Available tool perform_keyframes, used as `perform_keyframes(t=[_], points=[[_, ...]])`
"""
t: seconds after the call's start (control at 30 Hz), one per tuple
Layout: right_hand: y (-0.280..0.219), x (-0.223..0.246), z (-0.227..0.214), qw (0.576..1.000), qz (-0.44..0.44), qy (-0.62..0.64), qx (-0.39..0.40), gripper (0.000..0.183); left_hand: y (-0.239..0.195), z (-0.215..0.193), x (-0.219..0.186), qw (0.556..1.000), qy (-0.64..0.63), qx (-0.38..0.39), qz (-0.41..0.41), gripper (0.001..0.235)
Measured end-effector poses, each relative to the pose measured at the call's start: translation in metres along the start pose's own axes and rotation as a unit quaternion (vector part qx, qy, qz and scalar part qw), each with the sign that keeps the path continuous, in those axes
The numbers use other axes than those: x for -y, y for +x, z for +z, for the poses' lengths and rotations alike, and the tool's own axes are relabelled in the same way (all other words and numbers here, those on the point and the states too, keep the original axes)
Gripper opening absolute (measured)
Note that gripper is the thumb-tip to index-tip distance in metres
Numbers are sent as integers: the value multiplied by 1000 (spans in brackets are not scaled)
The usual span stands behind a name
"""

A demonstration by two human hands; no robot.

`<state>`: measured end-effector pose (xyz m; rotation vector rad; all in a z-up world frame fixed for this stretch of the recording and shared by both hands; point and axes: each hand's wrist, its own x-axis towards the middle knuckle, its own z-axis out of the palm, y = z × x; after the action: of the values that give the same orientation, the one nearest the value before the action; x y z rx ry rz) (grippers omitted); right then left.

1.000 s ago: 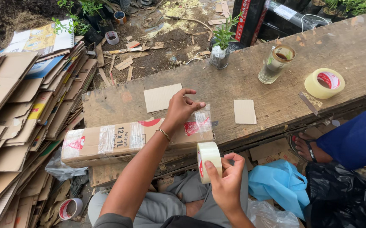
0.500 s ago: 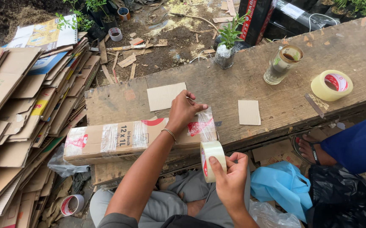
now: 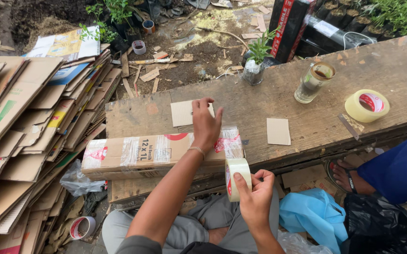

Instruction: The person tapes a tall cardboard box with clear packing tape, then cuts a small piece of cardboard with a utility knife and attaches it to the box. They continue taping the box and a smaller box, securing them with multiple strips of tape.

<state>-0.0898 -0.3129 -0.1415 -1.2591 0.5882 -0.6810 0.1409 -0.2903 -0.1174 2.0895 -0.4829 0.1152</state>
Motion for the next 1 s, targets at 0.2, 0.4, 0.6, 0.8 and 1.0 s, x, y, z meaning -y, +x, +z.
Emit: perform_keyframes(t=[0.2,0.4,0.6,0.8,1.0], points=[[0,-5,1,1000,15,21,-7,49,-47,-24,14,944,-6,230,236,33],[-2,-10,1,999,4,24,-21,47,-55,-39,7,848,108,425,297,77],[-3,-16,0,1000,-5,-6,-23,46,-46,-14,-9,848,160,482,148,103],[-2,-14,1,1000,-11,-14,-14,48,-38,7,-16,894,178,394,119,93],[-5,-16,2,999,-14,-21,-24,49,-7,20,-8,889,178,406,112,72]])
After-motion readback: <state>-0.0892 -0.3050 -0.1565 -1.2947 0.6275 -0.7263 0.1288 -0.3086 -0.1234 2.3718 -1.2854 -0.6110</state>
